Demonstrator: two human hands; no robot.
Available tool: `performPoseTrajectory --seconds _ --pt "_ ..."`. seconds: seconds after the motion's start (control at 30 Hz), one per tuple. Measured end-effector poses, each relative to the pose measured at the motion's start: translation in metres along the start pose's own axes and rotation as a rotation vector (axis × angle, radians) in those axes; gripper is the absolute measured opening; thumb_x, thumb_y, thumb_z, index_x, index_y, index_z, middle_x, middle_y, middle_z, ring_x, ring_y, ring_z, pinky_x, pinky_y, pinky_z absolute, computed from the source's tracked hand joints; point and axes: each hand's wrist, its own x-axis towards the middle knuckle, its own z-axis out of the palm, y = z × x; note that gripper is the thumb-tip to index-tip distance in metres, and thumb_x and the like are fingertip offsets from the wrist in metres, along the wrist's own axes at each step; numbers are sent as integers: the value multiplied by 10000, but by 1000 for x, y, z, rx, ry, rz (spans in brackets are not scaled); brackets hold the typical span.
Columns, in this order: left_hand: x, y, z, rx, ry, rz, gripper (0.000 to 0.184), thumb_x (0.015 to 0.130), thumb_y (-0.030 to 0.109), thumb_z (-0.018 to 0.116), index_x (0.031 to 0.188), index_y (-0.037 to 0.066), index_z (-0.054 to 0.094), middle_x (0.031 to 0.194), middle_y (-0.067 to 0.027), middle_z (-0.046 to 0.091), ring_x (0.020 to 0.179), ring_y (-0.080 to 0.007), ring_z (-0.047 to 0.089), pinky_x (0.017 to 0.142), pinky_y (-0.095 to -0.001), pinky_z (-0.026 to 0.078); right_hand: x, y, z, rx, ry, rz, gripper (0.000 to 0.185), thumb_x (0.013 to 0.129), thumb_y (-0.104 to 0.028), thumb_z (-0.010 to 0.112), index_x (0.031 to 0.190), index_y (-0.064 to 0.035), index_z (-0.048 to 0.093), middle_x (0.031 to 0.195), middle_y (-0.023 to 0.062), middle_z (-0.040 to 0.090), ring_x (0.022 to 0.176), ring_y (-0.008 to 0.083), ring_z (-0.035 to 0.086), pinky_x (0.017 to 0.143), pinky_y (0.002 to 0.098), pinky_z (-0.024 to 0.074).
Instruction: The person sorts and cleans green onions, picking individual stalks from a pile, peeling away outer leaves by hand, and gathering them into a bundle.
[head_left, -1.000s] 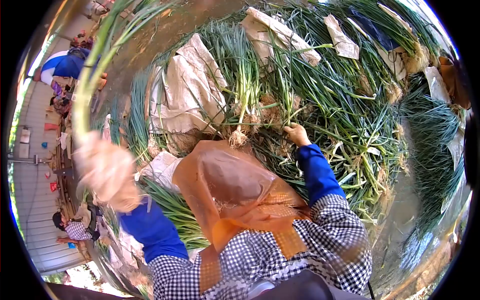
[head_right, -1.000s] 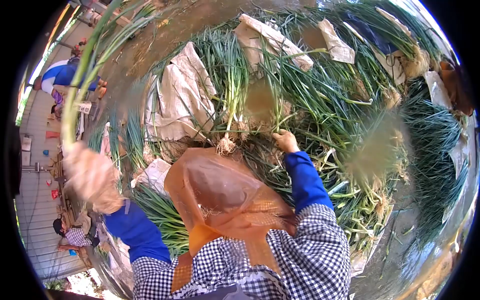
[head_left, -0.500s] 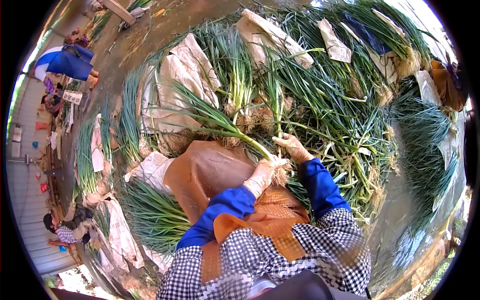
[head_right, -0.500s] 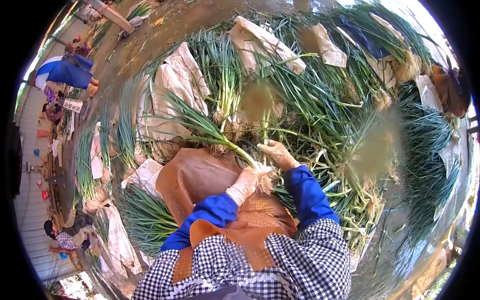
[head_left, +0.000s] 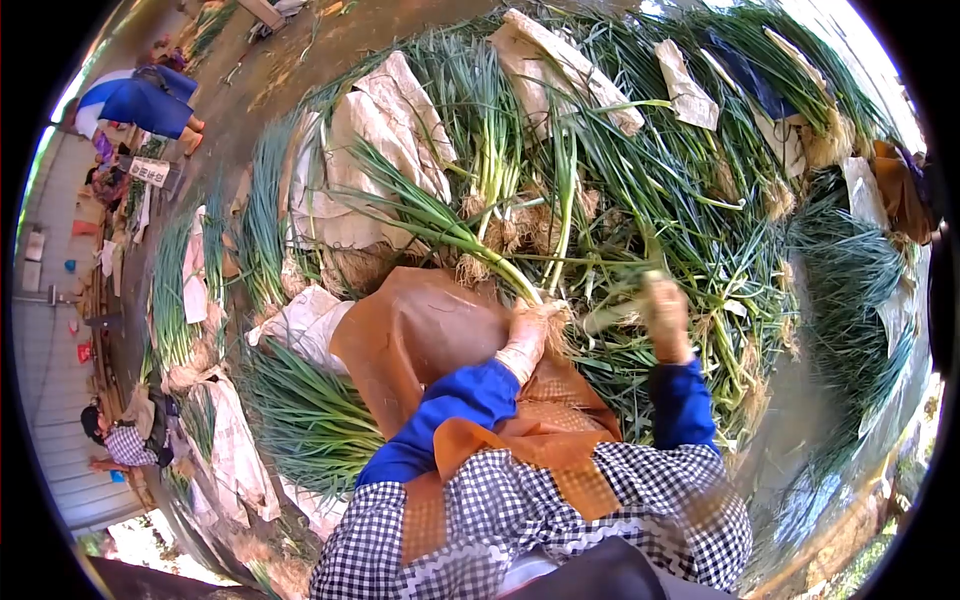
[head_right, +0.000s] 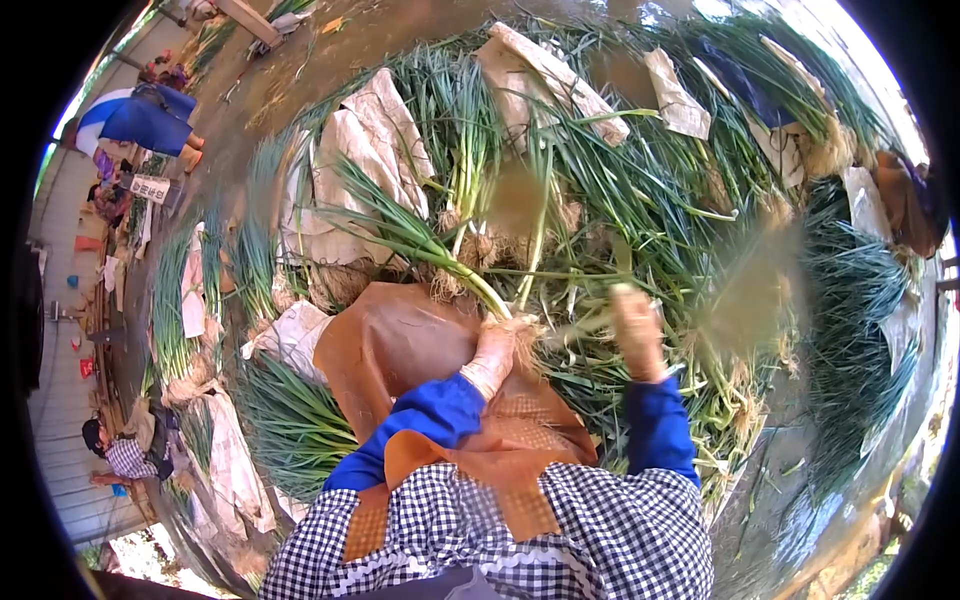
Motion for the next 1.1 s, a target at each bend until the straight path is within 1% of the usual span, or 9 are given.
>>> performPoseTrajectory --seconds 0.1,0.23,0.47,0.53,0.73,0.8,0.9,0.97,1.1 --pt "5 5 -3 -8 -46 -66 217 755 -27 581 962 -2 524 740 -101 602 619 -199 609 546 -282 528 7 -47 -61 -105 349 36 281 900 -302 481 900 -52 610 764 17 575 690 112 507 639 265 419" --pt "-5 26 8 -21 -29 -292 135 785 14 575 913 -22 553 735 -147 621 601 -223 618 525 -276 531 49 52 -163 -1569 52 229 278 849 -289 537 1007 -71 608 860 79 624 753 198 598 623 361 467" --pt "-9 34 2 -90 -193 -433 242 841 121 540 1041 -10 502 1019 -209 596 827 -251 617 712 -346 543 47 30 80 -583 -414 -622 321 826 -230 604 1106 -77 564 1137 134 560 1104 258 507 935 329 401" --pt "-21 54 5 -97 -231 -507 251 865 162 509 1077 29 492 1127 -186 558 837 -228 613 677 -323 552 53 48 72 -854 -705 -213 222 858 -282 548 931 -89 632 954 93 632 972 272 583 864 348 453" --pt "-43 87 -14 -399 -325 -639 193 875 100 500 1063 58 498 1128 -164 526 600 -112 504 465 -182 446 92 99 -81 -1573 -54 117 303 825 -390 543 711 -126 640 672 126 603 622 285 608 526 380 471" --pt "-45 107 -19 -388 -598 -494 172 857 53 502 1027 75 500 748 -46 456 513 -75 389 420 -157 332 88 86 -45 -1251 29 -142 286 824 -369 552 675 -135 621 674 111 605 585 284 591 514 388 463" --pt "-82 192 7 -373 -493 -187 229 823 63 531 1042 77 467 728 -46 460 466 -81 434 382 -197 407 73 18 58 -738 -235 6 339 834 -374 539 711 -60 573 644 132 567 545 284 519 540 372 419" --pt "-81 228 7 -412 -656 101 163 831 58 529 979 67 461 732 -55 477 438 -86 424 355 -190 395 99 49 109 -681 -267 -390 321 839 -391 521 852 -93 639 710 128 600 673 289 577 616 386 452" --pt "-39 242 -22 -296 -509 194 195 827 73 546 1018 58 511 935 -128 588 522 -98 494 385 -176 422 159 103 198 -395 -300 9 432 741 -414 647 918 -20 627 841 178 632 783 289 605 690 364 459"
